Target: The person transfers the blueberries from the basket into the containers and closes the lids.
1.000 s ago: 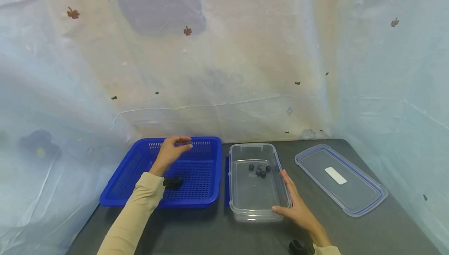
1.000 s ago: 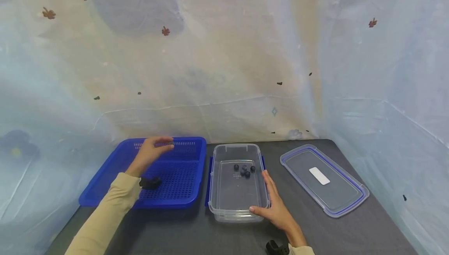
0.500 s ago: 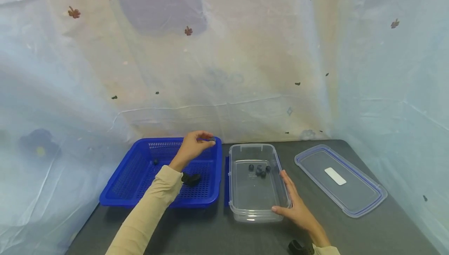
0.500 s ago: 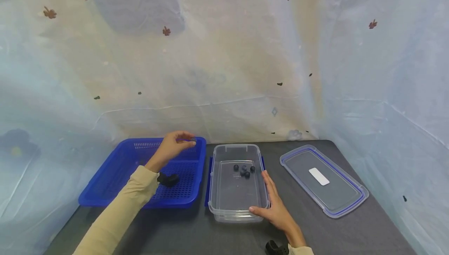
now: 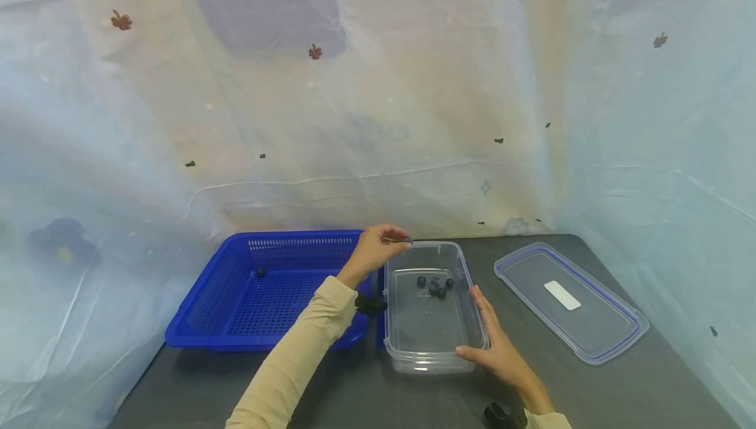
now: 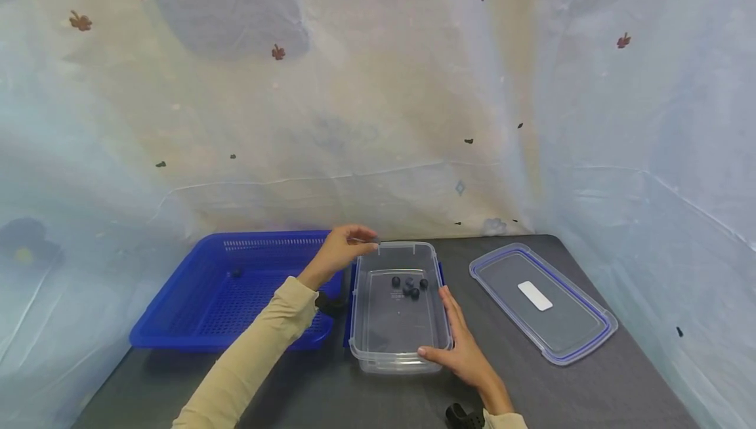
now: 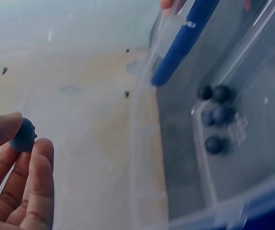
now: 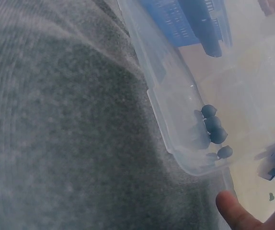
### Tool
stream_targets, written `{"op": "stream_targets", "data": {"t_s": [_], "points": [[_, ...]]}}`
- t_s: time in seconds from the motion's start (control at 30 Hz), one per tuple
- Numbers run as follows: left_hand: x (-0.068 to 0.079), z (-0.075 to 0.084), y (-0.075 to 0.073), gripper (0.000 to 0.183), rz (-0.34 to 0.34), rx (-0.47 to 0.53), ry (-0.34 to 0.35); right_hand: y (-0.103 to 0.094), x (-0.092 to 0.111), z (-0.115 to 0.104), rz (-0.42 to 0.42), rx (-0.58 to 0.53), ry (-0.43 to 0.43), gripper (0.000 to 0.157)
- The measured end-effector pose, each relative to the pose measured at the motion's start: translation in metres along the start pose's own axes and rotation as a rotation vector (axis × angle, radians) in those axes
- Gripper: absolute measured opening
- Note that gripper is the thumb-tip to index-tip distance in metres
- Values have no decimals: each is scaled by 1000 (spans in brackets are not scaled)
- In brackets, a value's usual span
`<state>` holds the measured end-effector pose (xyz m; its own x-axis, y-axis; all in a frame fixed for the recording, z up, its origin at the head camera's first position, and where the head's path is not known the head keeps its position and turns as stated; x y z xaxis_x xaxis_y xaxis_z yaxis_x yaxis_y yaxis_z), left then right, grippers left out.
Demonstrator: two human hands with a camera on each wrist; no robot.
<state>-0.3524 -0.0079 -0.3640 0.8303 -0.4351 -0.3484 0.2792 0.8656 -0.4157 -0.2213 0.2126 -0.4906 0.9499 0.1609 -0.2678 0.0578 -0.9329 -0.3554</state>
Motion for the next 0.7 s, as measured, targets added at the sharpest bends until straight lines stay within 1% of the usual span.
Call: {"op": "stream_targets", "data": {"t_s": [0.1, 0.2, 0.43, 0.57, 0.7], "points": [[-4, -3, 15, 24, -22, 22, -10, 0, 0, 0, 0, -2, 3, 108], [-8, -8, 27, 24, -14, 38, -34, -1, 0, 1, 5, 4, 2, 108], [-14, -19, 46, 21, 15, -17, -87, 0, 0, 0, 2, 0, -2, 107], [-14, -25, 55, 21, 59, -34, -127, 0, 0, 0, 3, 1, 1, 107], [-17, -32, 62, 21, 134, -76, -130, 0, 0, 0, 4, 9, -1, 107]]}}
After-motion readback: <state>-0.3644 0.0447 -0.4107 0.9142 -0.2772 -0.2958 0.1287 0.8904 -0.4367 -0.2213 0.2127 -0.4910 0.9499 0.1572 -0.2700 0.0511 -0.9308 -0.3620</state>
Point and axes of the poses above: each hand's wrist, its own x-axis away from the middle knuckle, its own y-axis out of the palm, z = x × y, the point moved 6 cm from there along -x, towards the middle knuckle, and after that the axes turned 11 degrees about y, right-handed, at the moved point
